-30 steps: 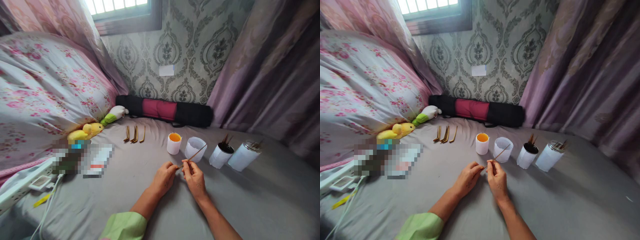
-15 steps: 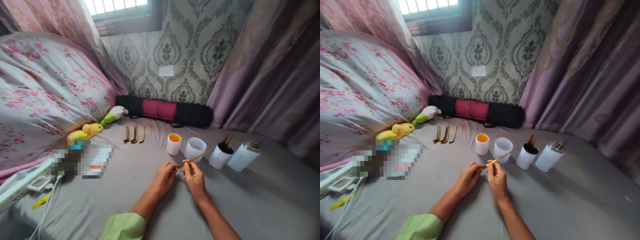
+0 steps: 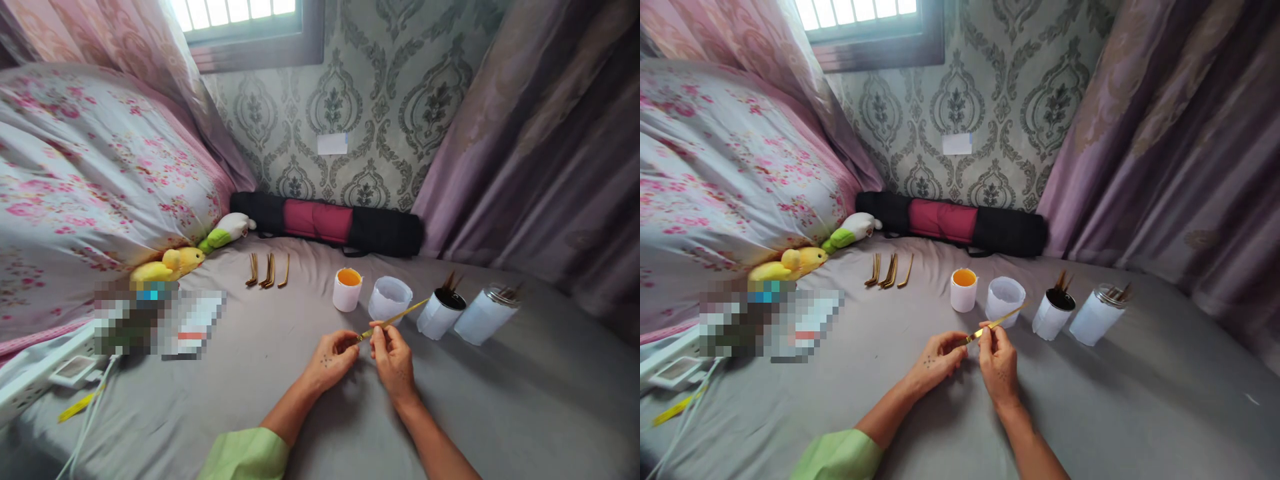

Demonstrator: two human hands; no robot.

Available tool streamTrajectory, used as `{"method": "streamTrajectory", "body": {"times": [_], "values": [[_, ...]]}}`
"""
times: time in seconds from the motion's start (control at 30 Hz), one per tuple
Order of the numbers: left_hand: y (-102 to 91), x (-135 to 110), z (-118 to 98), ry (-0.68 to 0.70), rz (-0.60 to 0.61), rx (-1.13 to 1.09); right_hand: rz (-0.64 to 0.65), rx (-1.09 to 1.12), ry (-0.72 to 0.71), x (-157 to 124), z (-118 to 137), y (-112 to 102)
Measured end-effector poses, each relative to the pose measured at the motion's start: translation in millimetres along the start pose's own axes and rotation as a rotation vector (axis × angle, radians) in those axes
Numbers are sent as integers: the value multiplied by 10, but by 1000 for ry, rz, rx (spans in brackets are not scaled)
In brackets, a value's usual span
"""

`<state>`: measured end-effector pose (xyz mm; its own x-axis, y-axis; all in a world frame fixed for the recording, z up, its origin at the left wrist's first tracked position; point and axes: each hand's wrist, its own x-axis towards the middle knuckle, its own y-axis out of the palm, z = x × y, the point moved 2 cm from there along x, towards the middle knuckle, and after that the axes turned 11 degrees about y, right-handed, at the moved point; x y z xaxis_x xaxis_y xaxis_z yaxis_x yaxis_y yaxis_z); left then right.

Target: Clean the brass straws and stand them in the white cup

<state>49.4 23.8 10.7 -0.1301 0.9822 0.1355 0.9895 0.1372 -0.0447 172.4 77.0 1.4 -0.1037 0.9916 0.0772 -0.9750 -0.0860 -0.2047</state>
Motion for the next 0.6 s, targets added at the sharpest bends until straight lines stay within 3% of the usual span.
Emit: {"method": "streamTrajectory", "body": {"times": [0.1,0.37,0.6], "values": [[-4,5,8,-102,14,-121,7,22,11,-1,-4,0],[0,-5,61,-180,1,-471,31,27,9,-12,9,-8],[12,-24,88,-248,39,-622,33,31,1,-13,20,-17]]}}
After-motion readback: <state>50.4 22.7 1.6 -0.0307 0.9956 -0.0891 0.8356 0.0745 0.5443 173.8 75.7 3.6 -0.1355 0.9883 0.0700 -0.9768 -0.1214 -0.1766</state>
